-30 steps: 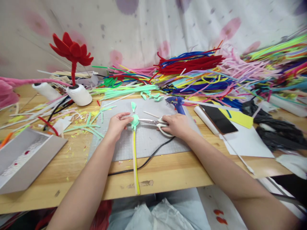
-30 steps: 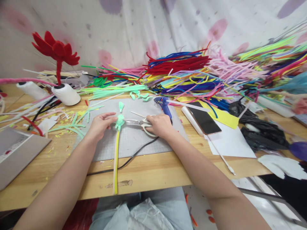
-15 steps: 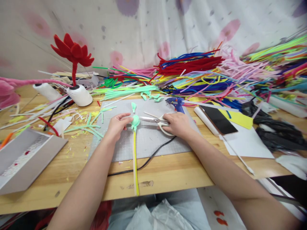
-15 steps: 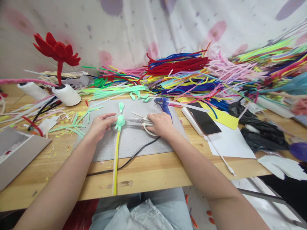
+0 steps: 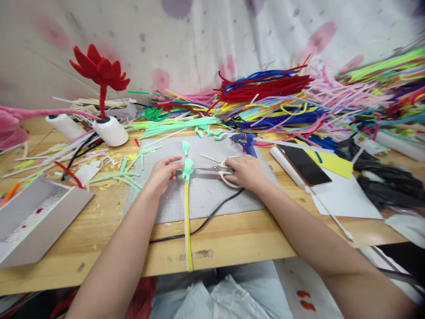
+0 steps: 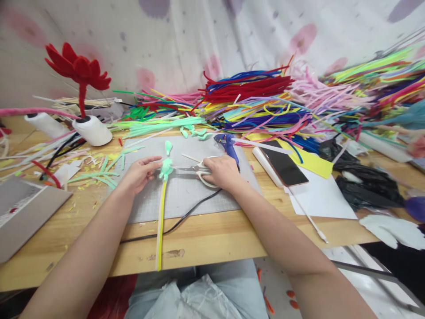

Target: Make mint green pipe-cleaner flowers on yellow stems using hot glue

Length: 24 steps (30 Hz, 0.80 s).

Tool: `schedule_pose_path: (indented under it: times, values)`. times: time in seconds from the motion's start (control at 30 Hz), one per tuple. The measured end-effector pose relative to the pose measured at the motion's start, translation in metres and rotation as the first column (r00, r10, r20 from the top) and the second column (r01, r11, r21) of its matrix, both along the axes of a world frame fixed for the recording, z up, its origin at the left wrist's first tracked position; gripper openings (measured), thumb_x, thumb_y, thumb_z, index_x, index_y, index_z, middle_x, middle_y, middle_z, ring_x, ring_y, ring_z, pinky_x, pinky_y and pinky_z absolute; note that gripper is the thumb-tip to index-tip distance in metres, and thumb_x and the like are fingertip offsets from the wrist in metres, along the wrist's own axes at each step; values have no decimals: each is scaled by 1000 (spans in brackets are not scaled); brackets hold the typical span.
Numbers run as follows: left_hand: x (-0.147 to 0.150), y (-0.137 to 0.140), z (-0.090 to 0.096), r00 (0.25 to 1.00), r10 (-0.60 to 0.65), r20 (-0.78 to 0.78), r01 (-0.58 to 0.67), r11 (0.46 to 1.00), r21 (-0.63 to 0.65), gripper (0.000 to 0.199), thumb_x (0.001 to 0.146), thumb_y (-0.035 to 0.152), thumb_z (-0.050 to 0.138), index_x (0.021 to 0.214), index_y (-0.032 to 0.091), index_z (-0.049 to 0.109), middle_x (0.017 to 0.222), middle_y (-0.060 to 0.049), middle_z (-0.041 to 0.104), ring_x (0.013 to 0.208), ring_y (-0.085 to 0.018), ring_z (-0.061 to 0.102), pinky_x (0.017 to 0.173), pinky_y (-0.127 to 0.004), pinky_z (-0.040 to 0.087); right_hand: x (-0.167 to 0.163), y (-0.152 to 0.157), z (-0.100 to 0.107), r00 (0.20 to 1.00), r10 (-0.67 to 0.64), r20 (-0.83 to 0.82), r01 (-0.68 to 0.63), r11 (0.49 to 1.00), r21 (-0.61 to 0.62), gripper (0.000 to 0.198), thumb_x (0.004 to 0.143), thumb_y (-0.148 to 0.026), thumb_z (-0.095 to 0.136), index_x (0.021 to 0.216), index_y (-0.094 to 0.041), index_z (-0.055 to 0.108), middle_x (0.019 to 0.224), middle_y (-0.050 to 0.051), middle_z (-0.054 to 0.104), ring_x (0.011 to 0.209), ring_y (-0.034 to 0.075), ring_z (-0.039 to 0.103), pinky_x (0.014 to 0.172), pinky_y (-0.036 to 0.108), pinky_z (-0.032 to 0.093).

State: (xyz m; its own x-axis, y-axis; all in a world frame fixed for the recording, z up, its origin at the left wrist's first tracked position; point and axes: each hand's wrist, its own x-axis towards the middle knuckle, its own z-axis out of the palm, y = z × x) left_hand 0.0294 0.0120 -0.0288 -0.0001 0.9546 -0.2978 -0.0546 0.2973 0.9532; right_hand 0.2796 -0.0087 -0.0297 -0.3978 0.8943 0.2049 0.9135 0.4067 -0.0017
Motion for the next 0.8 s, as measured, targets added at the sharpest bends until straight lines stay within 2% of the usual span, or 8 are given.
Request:
schedule_pose_path:
  times: [0.23, 0.4, 0.8]
  values:
    - [0, 0, 1, 1000, -2, 27, 3, 1000, -22, 46, 46, 27, 77, 88, 12, 66, 54, 4, 50, 42, -2, 34, 38, -18, 25, -1, 2, -3, 1000, 9, 15, -9, 1000, 24, 26, 77, -44, 51, 79, -20, 59, 76, 4, 66, 71, 17, 56, 60, 28, 24]
    - [0, 0, 2, 1000, 8, 15, -8, 999, -41, 47, 45, 26, 78, 89, 12, 66, 52, 4, 49, 42, -3, 37, 37, -17, 26, 0, 4, -6, 999, 3, 32, -4, 1000, 28, 25, 77, -43, 50, 77, -20, 60, 75, 5, 67, 72, 18, 56, 59, 28, 23]
    - [1, -1, 2, 994, 31, -109, -35, 999, -29, 52, 46, 29, 77, 93, 11, 65, 53, 2, 53, 45, -7, 45, 39, -17, 33, -2, 2, -3, 1000, -2, 20, 2, 1000, 31, 29, 77, -47, 49, 82, -20, 60, 75, 5, 66, 72, 18, 56, 61, 28, 25]
